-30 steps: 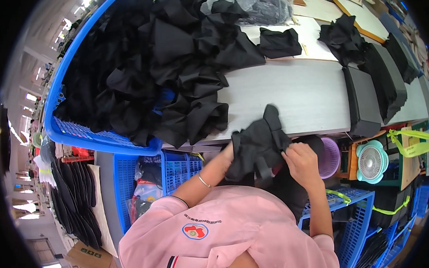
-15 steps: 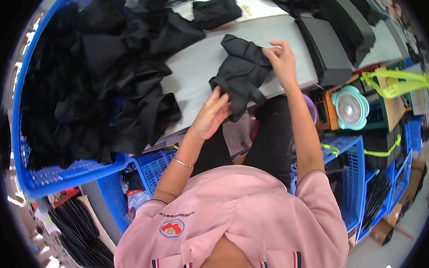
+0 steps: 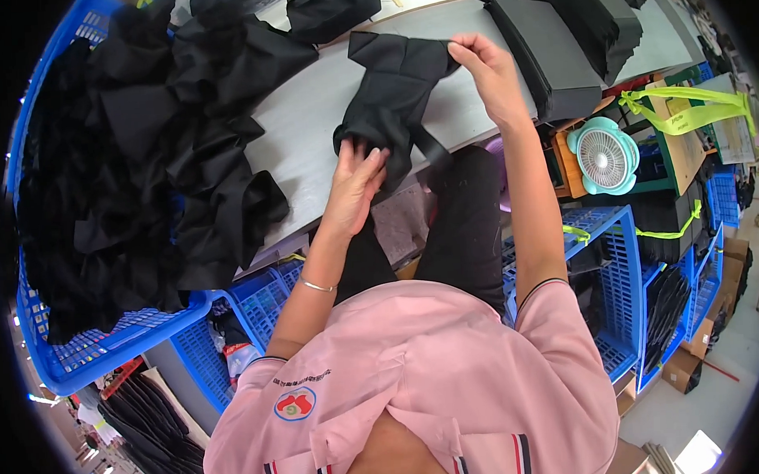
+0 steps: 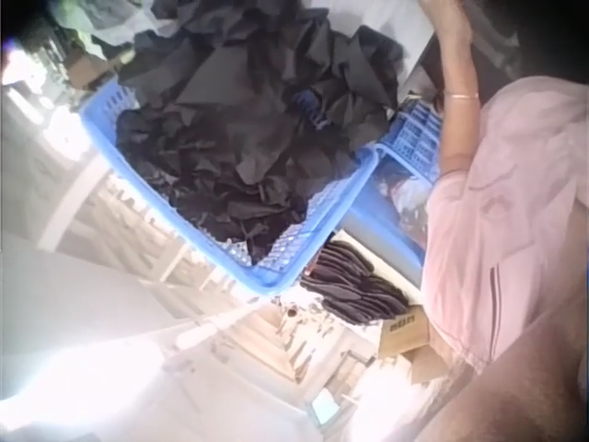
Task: Inspecting and turning black fabric pieces inside out on a factory workbench.
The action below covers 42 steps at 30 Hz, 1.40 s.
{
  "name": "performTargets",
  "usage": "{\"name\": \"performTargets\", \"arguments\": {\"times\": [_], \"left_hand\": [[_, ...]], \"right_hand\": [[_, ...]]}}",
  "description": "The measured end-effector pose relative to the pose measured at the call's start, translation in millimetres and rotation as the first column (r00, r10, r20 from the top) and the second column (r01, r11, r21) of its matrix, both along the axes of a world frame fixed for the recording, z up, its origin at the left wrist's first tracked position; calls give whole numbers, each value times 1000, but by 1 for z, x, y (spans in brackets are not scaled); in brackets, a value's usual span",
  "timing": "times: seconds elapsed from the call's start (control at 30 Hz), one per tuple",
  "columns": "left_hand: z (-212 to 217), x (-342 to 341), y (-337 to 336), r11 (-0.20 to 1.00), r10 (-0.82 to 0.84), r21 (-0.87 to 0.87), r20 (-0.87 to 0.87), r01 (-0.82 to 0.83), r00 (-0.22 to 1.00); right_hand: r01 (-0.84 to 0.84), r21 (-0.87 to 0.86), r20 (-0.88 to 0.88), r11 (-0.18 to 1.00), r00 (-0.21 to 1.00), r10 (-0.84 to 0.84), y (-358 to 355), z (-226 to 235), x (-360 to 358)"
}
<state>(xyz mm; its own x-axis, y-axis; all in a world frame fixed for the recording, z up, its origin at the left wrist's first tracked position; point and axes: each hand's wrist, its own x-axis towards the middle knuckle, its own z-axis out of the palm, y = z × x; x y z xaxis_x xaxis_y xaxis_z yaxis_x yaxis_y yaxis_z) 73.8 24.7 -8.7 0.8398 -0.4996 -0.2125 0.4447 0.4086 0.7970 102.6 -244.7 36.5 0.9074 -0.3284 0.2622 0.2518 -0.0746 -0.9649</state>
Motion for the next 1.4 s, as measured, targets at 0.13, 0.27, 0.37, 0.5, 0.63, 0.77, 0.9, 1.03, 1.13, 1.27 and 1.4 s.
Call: {"name": "performTargets", "arguments": {"times": [0.13,0.27,0.37,0.5,0.63,0.77,0.9,1.03,1.13,1.27,1.4], "left_hand": [[-7,-4,-6,992,113,50,125,-120,986],[15,-11,26,874,324,237,364,-424,873],[16,17,32,784,392,263,493,-562,777],[10,55,18,915,180,247,456,-318,872],[8,71,13,957,-162,264,158,116,974],[-2,74,12,877,-479,17,-66,481,875],[-7,73,8,726,-688,-37,-71,687,723],[13,61,-1,835,-549,15,-6,549,836],[11,66,2,812,-574,-81,70,578,816],[19,62,-4,775,-630,-1,-60,631,774],[19,48,-17,788,-602,212,65,578,796]], "right_hand": [[541,-636,399,550,841,-366,20,-3,7],[516,-507,194,690,849,-492,68,-11,-69],[363,-209,-67,908,921,-383,104,-48,-112],[265,192,-183,945,956,-231,131,-50,-97],[186,331,-308,925,948,-80,114,-41,-77],[173,501,-326,848,945,0,104,-53,-74],[217,407,-311,887,946,-89,105,-61,-72],[215,532,-369,819,929,-4,92,-53,-71],[221,586,-364,779,931,9,88,-54,-71],[288,553,-311,781,942,-127,97,-62,-72],[325,467,-305,822,932,-195,101,-65,-74]]}}
